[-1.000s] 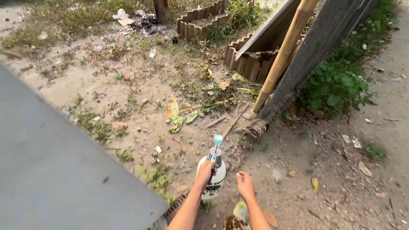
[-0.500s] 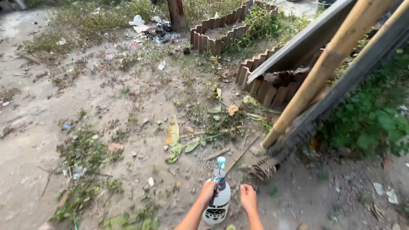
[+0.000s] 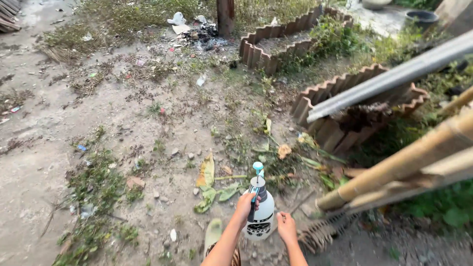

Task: Fill a manual pump spray bottle with liquid from a large container.

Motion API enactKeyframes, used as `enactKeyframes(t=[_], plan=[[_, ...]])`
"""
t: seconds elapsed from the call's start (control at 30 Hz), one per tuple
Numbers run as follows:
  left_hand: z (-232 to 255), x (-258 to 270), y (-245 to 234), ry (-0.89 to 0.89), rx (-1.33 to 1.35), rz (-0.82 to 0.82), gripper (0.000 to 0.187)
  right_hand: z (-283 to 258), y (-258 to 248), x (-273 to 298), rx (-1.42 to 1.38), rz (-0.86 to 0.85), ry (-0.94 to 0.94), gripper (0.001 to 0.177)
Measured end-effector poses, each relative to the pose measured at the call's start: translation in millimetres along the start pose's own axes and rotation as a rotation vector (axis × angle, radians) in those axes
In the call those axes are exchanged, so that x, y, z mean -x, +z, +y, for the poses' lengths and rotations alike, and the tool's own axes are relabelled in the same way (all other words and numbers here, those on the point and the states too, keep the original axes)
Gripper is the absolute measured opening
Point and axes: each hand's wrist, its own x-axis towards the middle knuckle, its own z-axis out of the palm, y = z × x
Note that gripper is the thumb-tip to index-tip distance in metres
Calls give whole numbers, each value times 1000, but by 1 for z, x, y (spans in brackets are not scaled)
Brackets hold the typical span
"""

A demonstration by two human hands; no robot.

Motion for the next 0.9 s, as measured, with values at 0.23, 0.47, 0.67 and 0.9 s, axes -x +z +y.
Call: enactKeyframes(t=[0.23, 0.47, 0.67, 0.9], plan=[[89, -175, -66, 48, -4, -107, 29, -58, 94, -152, 155, 84, 27, 40], [209, -287, -110, -70, -210, -216, 31, -161, 153, -217, 108, 218, 212, 41], [300, -288, -64, -17, -528, -334, 38, -264, 116, -236, -341, 227, 104, 41], [348, -246, 12, 16, -640, -549, 52, -384, 35, -194, -179, 99, 182, 79]])
